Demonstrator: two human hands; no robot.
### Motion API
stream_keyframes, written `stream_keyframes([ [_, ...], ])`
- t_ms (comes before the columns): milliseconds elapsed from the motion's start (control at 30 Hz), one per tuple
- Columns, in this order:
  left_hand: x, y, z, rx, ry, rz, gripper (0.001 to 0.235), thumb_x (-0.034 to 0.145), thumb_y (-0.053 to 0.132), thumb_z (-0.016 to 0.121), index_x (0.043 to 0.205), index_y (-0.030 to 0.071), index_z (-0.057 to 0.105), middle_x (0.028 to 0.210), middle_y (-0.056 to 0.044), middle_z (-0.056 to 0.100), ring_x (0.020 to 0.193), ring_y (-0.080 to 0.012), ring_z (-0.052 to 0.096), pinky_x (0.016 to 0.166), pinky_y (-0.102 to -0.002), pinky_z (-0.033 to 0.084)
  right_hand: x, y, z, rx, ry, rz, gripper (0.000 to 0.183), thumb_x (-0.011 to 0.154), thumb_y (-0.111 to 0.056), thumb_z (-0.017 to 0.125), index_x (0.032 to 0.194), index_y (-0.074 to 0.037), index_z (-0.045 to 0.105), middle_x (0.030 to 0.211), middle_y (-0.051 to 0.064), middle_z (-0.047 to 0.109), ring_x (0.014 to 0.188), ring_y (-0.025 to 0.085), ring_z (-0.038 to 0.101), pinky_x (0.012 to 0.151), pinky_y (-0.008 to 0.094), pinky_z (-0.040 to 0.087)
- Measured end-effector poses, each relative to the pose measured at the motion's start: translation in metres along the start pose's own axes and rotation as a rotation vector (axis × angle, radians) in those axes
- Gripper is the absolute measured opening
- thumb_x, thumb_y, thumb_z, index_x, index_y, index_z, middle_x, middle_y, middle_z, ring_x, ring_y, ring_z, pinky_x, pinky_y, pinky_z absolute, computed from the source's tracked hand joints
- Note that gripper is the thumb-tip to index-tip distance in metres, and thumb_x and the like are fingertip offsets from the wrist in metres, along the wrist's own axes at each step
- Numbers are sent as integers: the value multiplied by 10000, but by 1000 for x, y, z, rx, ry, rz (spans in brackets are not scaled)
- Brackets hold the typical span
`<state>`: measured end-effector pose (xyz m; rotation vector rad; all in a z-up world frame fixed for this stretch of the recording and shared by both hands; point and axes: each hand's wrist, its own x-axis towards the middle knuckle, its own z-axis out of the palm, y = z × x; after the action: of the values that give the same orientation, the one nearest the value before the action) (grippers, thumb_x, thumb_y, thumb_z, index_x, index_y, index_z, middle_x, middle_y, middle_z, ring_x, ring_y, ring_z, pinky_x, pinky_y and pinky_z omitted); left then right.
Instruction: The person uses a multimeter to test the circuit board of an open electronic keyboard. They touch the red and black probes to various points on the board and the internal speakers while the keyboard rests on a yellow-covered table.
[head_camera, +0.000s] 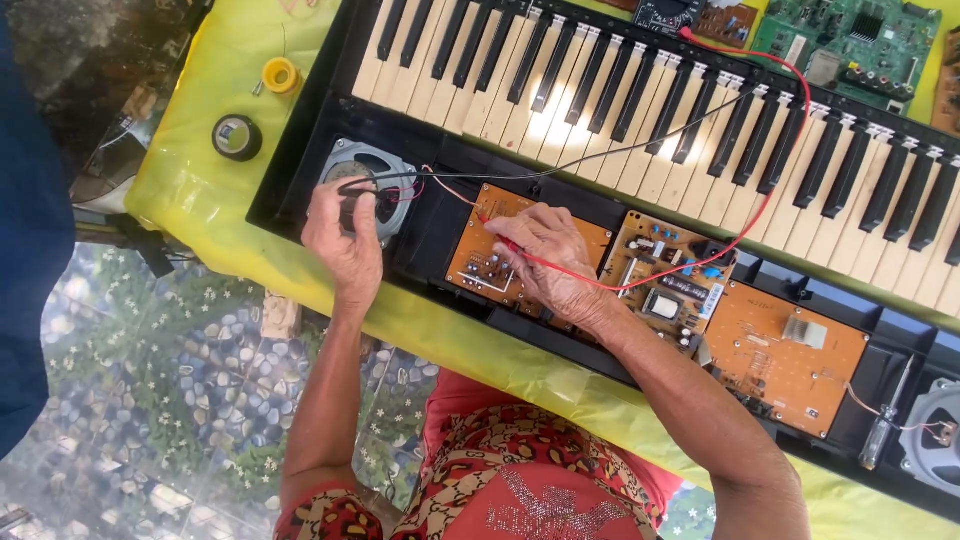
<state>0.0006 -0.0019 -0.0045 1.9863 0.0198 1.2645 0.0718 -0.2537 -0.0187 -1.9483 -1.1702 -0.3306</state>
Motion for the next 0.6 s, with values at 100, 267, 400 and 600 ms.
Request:
stream_keyframes([
  [100, -8, -11, -1, 10, -1, -16, 104, 1049, 77, 642, 1020, -7, 697, 920, -124, 713, 857, -298, 716, 838, -401, 565, -1, 0, 1, -1, 15, 20, 191, 1023, -244, 669, 1183, -156, 725, 915, 24, 719, 971, 251, 678, 854, 365, 505],
  [267, -3, 0, -4, 32, -10, -9, 119, 1063, 81, 613, 1045, -12, 684, 943, -133, 711, 876, -310, 713, 863, -408, 562, -4, 1, 3, -3, 21, 23, 186, 1022, -237, 683, 1173, -136, 725, 900, 47, 713, 990, 260, 662, 869, 376, 505],
  [400, -2, 0, -4, 54, -3, -13, 114, 1061, 80, 614, 1066, -10, 683, 964, -136, 711, 895, -322, 715, 879, -424, 560, 1, -6, -2, -2, 37, 86, 223, 1023, -263, 694, 1231, -189, 728, 984, 32, 722, 967, 271, 640, 859, 378, 516],
  [600, -1, -2, 0, 63, -30, -5, 102, 1049, 73, 625, 1038, -1, 695, 917, -114, 708, 848, -317, 709, 839, -408, 557, 3, -8, -6, 32, 9, 107, 236, 1033, -239, 693, 1258, -170, 719, 1010, 73, 751, 947, 313, 693, 832, 413, 540],
])
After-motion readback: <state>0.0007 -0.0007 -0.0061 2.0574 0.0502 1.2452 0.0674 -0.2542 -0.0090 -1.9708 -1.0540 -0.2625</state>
